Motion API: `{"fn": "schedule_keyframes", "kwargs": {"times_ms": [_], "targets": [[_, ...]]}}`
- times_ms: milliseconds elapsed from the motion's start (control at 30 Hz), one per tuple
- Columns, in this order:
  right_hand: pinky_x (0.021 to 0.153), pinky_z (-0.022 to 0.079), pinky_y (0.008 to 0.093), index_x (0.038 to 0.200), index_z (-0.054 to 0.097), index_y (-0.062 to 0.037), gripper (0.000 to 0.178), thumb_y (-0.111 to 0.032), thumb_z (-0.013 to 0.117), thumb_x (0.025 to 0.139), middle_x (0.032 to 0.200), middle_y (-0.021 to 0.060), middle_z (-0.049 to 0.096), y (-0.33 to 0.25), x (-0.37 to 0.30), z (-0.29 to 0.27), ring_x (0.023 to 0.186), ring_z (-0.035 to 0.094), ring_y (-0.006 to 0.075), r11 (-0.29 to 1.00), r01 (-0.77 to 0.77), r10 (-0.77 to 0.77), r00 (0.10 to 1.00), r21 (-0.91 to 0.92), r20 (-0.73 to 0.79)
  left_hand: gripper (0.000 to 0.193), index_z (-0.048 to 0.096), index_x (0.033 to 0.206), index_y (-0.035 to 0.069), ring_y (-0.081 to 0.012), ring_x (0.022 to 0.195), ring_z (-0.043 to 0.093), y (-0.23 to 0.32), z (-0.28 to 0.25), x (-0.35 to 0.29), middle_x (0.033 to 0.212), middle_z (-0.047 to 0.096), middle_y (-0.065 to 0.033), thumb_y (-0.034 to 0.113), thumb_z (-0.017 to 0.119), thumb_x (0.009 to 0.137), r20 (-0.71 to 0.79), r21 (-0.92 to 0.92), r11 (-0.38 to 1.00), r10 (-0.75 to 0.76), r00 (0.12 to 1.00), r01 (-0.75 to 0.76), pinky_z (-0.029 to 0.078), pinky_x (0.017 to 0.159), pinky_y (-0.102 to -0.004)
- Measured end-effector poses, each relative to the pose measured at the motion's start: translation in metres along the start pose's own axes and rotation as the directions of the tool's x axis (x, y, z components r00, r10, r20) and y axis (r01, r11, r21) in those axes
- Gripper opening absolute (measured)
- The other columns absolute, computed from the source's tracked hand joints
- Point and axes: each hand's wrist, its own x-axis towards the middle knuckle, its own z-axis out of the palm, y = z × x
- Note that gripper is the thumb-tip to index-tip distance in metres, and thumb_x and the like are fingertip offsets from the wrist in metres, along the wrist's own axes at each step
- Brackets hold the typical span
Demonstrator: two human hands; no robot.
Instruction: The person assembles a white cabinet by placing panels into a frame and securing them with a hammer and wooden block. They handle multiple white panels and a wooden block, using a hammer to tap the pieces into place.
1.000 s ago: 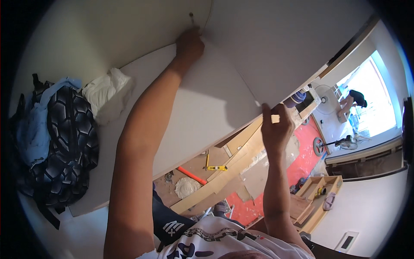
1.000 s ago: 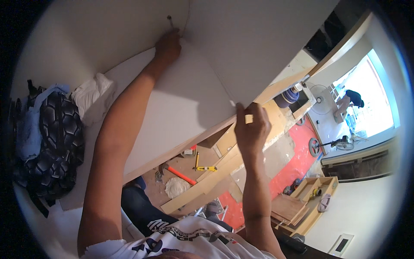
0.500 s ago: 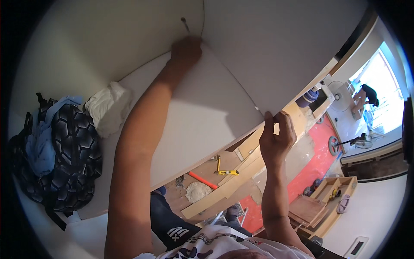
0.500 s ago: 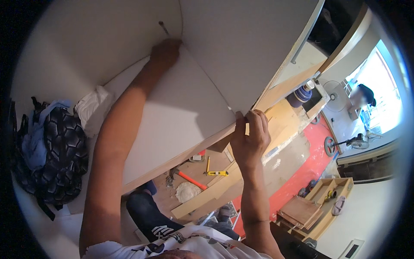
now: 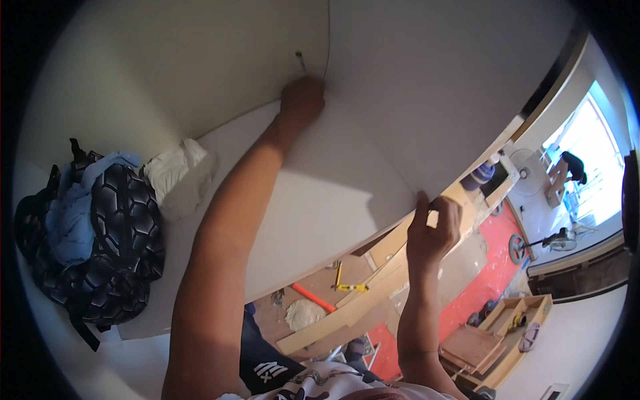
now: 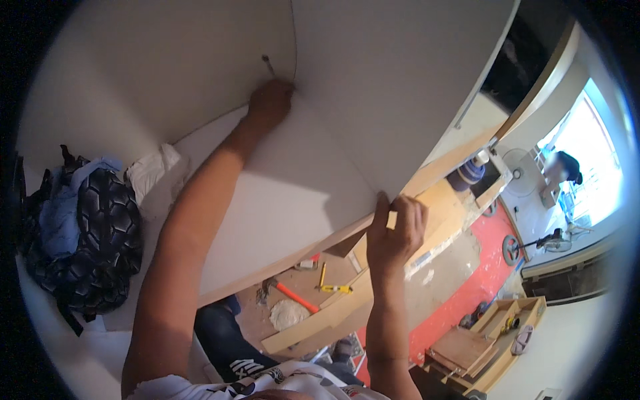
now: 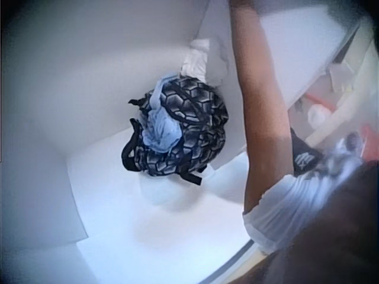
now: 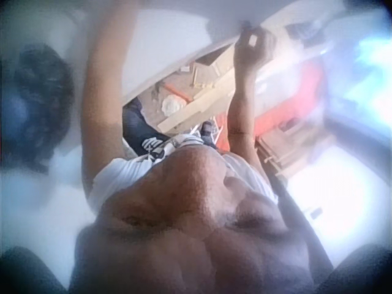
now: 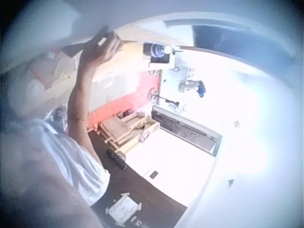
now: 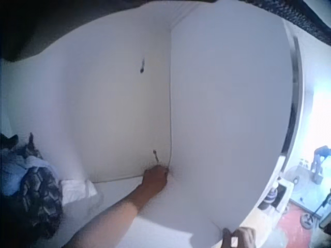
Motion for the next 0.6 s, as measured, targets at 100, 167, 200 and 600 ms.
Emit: {"fn": "schedule_keyframes", "kwargs": {"times_ms": [100, 167, 200, 600], "targets": [[0.066, 0.044, 0.0365, 0.077, 0.054, -0.0004, 0.013, 0.002, 0.066, 0.074, 0.072, 0.0098, 0.057, 0.001, 0.003, -0.001, 0.072, 0.054, 0.0277, 1.000, 0.015, -0.015, 0.999, 0.000, 0.029, 0.018, 0.066, 0.089, 0.009, -0.0292, 0.091, 0.061, 0.007, -0.008, -0.002, 0.095, 0.064, -0.0117, 0.011, 0.052, 0.079, 0.024, -0.010, 1.000, -0.013, 1.000, 0.013, 0.049, 0.078, -0.0420], [0.065, 0.044, 0.0365, 0.077, 0.054, 0.0002, 0.012, 0.003, 0.065, 0.074, 0.073, 0.0104, 0.057, 0.005, 0.002, 0.000, 0.072, 0.054, 0.0276, 0.999, 0.033, -0.033, 0.999, 0.019, 0.011, 0.018, 0.066, 0.089, 0.009, -0.0283, 0.094, 0.060, 0.008, -0.013, -0.007, 0.096, 0.063, -0.0115, 0.011, 0.051, 0.079, 0.047, 0.013, 1.000, 0.002, 0.999, -0.003, 0.049, 0.079, -0.0414], [0.065, 0.044, 0.0365, 0.077, 0.054, 0.0004, 0.012, 0.003, 0.065, 0.074, 0.073, 0.0108, 0.057, 0.007, -0.001, 0.002, 0.072, 0.054, 0.0277, 0.998, 0.055, -0.055, 0.998, 0.018, -0.008, 0.018, 0.066, 0.089, 0.009, -0.0279, 0.095, 0.060, 0.010, -0.013, -0.007, 0.097, 0.062, -0.0113, 0.012, 0.051, 0.080, 0.048, 0.024, 0.999, 0.021, 0.999, -0.022, 0.049, 0.079, -0.0409], [0.064, 0.045, 0.0342, 0.080, 0.056, -0.0010, 0.014, -0.001, 0.068, 0.074, 0.073, 0.0087, 0.057, 0.000, -0.006, 0.004, 0.071, 0.054, 0.0243, 1.000, -0.003, 0.002, 0.996, -0.003, -0.084, 0.013, 0.067, 0.078, 0.007, -0.0296, 0.079, 0.064, 0.010, -0.014, 0.004, 0.081, 0.064, -0.0117, 0.011, 0.055, 0.076, 0.050, -0.008, 0.999, 0.050, 0.998, -0.049, 0.050, 0.068, -0.0416]]}}
